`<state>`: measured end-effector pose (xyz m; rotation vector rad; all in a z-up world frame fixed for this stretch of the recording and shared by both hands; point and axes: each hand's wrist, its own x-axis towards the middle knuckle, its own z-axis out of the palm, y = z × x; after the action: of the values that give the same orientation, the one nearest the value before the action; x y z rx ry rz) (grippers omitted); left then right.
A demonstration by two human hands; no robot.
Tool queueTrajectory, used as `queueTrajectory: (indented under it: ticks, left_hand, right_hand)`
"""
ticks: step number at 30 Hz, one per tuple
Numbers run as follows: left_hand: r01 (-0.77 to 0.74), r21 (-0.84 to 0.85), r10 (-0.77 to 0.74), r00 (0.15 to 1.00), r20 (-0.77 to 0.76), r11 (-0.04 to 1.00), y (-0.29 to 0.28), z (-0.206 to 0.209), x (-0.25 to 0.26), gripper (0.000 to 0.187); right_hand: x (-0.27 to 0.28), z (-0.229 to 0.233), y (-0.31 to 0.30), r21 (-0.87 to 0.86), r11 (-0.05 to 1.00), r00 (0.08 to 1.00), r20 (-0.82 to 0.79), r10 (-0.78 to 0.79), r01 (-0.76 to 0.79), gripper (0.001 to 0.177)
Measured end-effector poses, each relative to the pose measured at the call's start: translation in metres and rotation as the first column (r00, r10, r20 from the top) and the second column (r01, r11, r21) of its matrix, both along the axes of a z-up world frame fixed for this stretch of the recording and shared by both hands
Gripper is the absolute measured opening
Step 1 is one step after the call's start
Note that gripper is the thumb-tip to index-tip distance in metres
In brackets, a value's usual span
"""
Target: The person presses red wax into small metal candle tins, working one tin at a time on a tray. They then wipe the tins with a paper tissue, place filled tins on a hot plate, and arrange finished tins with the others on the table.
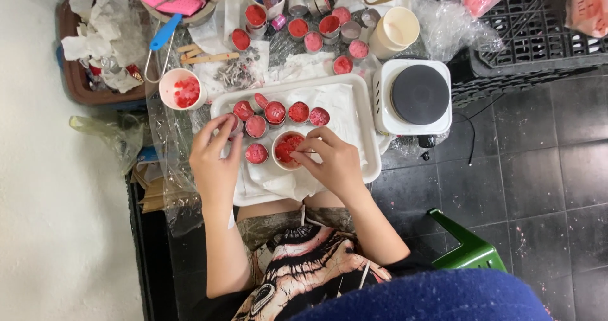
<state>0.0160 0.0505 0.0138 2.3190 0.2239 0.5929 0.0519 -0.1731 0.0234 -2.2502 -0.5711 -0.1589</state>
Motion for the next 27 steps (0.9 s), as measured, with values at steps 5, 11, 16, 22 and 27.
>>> queueTrajectory:
  ticks: [5,11,16,22,27]
  left_hand:
    - [0.073,-0.056,-0.075,0.996,-0.041,0.996,-0.002,0.009,0.005,0.03]
    - [0.163,-0.014,-0.163,0.987,-0.005,0.987,0.007,0.003,0.022,0.027]
    - [0.178,0.121,-0.179,0.984,-0.007,0.977,0.015,0.002,0.068,0.019]
    - [0.21,0.272,-0.18,0.975,-0.132,0.939,0.028,-0.038,0.165,0.053]
    - [0.243,0.391,-0.106,0.934,-0.34,0.888,0.029,-0.055,0.208,0.051]
  right_hand:
    - [0.0,0.012,0.002,0.034,0.997,0.998,-0.009,0.064,-0.064,0.015]
    - [0.002,0.016,0.006,0.022,0.999,0.998,-0.049,0.05,-0.049,0.019]
    - [0.004,0.017,0.005,0.04,0.999,0.995,-0.092,0.033,-0.029,0.019]
    - [0.008,0.012,0.004,0.106,0.992,0.985,-0.153,0.077,-0.061,0.015]
    - [0.013,0.017,0.005,0.136,0.988,0.986,-0.135,0.097,-0.078,0.015]
